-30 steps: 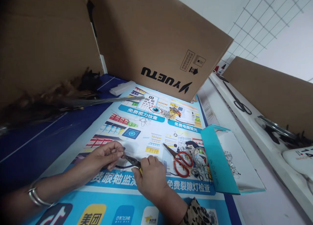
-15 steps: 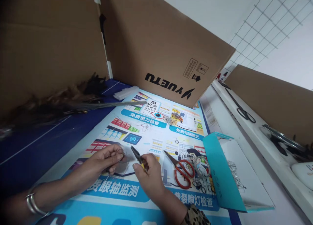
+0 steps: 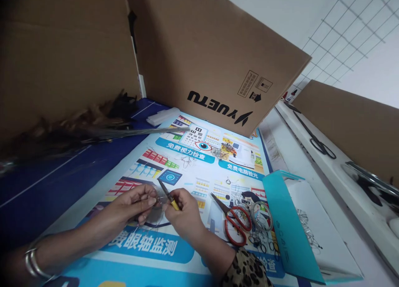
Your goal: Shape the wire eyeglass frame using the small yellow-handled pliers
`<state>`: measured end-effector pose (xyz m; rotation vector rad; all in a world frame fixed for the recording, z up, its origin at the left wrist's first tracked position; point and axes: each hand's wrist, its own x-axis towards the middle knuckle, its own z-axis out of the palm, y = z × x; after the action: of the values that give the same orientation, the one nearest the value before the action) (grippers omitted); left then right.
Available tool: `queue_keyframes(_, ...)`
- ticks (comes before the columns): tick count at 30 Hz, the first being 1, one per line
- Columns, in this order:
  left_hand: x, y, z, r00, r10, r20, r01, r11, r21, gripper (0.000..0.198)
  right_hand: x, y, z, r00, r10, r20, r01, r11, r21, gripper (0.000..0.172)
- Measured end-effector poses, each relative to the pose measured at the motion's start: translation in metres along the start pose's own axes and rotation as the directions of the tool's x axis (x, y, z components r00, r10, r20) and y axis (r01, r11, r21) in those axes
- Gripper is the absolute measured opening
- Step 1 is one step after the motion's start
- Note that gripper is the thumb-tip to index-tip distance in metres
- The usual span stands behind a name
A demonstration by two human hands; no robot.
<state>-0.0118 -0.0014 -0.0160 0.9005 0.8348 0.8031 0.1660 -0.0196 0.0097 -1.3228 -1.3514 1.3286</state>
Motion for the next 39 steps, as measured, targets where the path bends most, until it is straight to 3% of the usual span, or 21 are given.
queue_keyframes(10,-0.007,0.014,0.003,0.994,-0.061,0.094,0.064,0.997,-0.032,0.021,-0.002,0.001,-0.008,0.997,0.082,-0.014,-0.079,0.984,0.158,0.014)
queue_keyframes(17,-0.005,0.010,0.002,0.995,-0.084,0.048,0.081,0.995,0.055,0.021,-0.002,0.004,-0.008,0.993,0.118,-0.031,-0.104,0.952,0.289,0.018)
queue_keyframes(33,-0.004,0.004,-0.001,0.996,0.019,-0.081,-0.001,0.975,0.222,0.032,-0.003,0.011,-0.008,0.991,0.094,-0.092,-0.057,0.936,0.347,0.020)
queue_keyframes(39,-0.004,0.004,0.001,0.998,0.011,-0.057,0.004,0.968,0.252,0.036,-0.002,0.012,-0.008,0.990,0.102,-0.102,-0.058,0.928,0.368,0.021)
